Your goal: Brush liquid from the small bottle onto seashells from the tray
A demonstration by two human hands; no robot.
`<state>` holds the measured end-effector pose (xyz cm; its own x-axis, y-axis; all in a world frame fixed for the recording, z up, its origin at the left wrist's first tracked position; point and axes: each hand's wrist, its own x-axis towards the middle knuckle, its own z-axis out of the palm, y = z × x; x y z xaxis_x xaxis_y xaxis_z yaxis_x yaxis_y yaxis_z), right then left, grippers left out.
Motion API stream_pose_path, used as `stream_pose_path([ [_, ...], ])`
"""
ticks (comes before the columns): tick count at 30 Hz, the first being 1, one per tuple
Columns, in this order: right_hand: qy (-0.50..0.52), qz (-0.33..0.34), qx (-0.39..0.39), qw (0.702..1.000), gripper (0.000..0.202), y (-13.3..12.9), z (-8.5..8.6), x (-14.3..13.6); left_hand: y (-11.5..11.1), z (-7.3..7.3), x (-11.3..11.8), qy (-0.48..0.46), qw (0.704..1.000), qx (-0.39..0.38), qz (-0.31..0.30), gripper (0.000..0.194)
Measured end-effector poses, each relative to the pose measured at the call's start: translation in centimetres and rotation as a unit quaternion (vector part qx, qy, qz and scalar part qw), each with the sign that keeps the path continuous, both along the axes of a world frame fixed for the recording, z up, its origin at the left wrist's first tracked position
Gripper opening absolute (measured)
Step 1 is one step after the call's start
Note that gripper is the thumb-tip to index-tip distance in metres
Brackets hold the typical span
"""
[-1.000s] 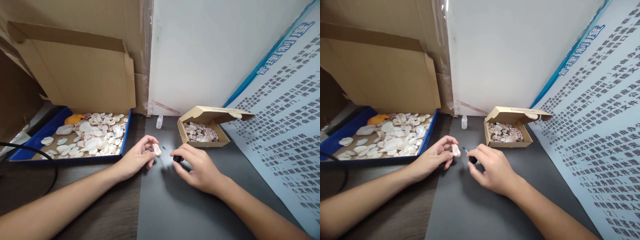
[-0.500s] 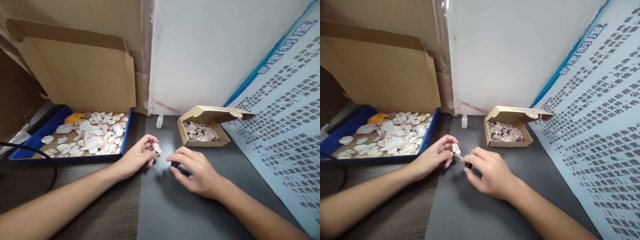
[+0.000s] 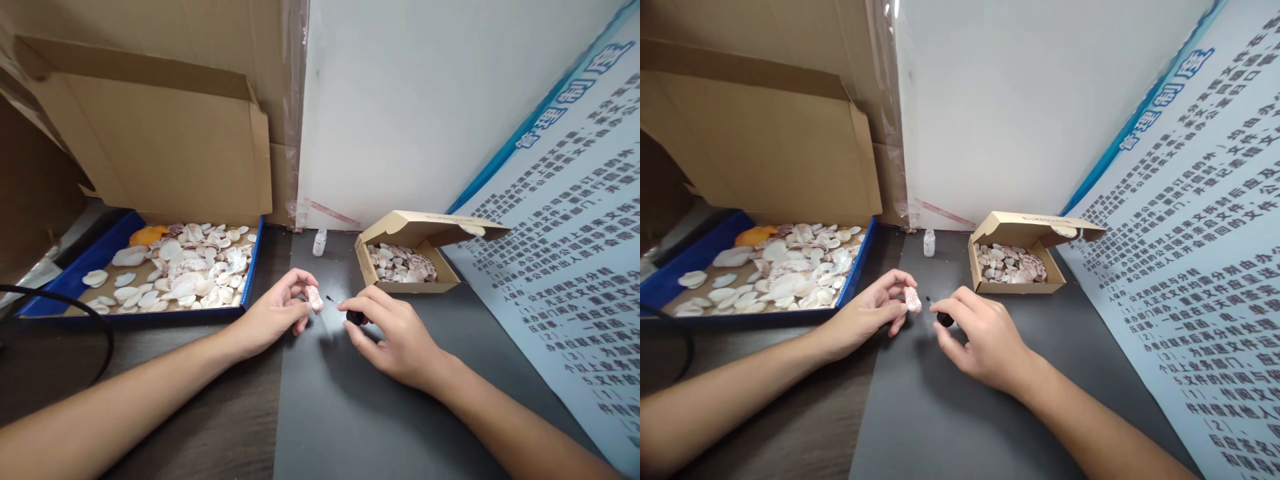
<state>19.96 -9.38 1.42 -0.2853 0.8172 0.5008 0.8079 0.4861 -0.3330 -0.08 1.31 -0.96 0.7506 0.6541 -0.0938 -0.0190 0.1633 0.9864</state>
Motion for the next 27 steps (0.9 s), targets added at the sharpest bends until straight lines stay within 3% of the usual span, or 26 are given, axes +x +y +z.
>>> stream_pose_path([
  [2, -0.001, -0.009, -0.006, 1.0, 0.015, 0.06, -0.08, 0.08, 0.04, -0.01, 0.01, 0.004, 1.0, 0.003, -0.001, 0.025],
  [7, 0.016, 0.056, -0.004, 0.998, 0.021, 0.03, -0.25, 0.15, 0.04, 0.0, -0.04, -0.001, 1.0, 0.003, -0.005, 0.025],
  [12, 0.018, 0.0, -0.01, 1.0, 0.015, 0.06, -0.23, 0.19, 0.0, -0.07, -0.03, 0.007, 1.0, 0.009, -0.002, 0.024],
  [17, 0.026, 0.045, -0.008, 0.999, 0.019, 0.08, -0.31, 0.21, 0.02, -0.07, -0.02, -0.006, 1.0, 0.004, -0.005, 0.025],
  [22, 0.02, -0.003, -0.023, 1.0, 0.014, 0.14, -0.31, 0.23, 0.04, -0.12, -0.14, -0.006, 1.0, 0.005, -0.009, 0.026],
  [27, 0.038, 0.05, -0.008, 0.998, 0.021, 0.13, -0.42, 0.27, 0.0, -0.03, -0.07, -0.015, 1.0, -0.002, -0.009, 0.025],
])
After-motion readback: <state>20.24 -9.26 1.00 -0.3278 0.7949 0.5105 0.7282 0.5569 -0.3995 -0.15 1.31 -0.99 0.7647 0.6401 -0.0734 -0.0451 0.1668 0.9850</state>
